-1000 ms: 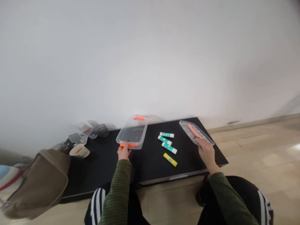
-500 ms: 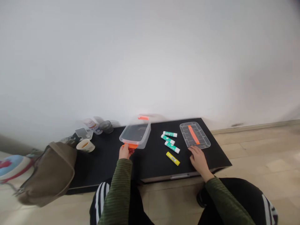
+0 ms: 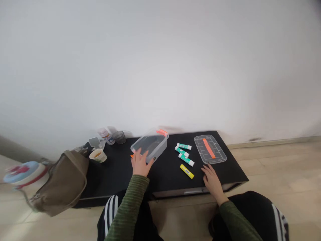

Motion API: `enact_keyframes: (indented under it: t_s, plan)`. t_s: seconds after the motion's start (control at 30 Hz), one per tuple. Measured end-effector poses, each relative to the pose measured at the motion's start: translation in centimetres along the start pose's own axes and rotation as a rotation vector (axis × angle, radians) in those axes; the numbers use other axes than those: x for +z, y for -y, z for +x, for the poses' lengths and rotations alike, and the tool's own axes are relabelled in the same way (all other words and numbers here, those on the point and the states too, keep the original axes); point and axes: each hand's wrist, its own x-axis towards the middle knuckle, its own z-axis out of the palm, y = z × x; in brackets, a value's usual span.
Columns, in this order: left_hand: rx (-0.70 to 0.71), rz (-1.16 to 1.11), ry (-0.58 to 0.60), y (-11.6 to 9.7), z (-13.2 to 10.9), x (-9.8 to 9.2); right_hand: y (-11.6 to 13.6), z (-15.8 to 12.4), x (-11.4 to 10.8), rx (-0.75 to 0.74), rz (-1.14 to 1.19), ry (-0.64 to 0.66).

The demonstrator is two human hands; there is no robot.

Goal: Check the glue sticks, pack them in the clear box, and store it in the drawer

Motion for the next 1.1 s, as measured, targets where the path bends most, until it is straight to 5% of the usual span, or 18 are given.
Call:
enact_keyframes:
  t_s: [0.13, 0.3, 0.47, 0.53, 0.67, 0.77, 0.93, 1.1]
  plan:
    - [0.060, -0.006, 0.052, 1.4, -0.3, 1.3, -0.3, 0.4, -0.4, 0.020, 0.011, -0.012]
    - [0.107, -0.006, 0.059, 2.2, 0.3, 0.6, -1.7, 2.6, -1.2, 0.101, -0.089, -0.041]
    - [0.059, 0.050, -0.153, -2.3, -2.5, 0.3, -3.2, 3.9, -1.8, 0.128, -0.170, -0.117]
    - [0.157, 0.011, -0.157, -5.2, -5.0, 1.4, -2.9, 3.5, -1.5, 0.123, -0.173, -0.159]
    - [0.464, -0.082, 0.191, -10.5, -9.7, 5.3, -0.8, 1.8, 0.1, 0.042, -0.082, -0.120]
    - [0.493, -0.119, 0.381, -13.3, -10.6, 8.0, 0.8, 0.7, 1.1, 0.022, -0.031, -0.065]
    - [0.460, -0.152, 0.486, -15.5, -8.3, 10.1, 1.8, 2.0, 1.3, 0.090, 0.075, -0.061]
    - [0.447, -0.140, 0.523, -14.4, -6.9, 11.0, 3.1, 7.2, 1.5, 0.008, 0.173, -0.030]
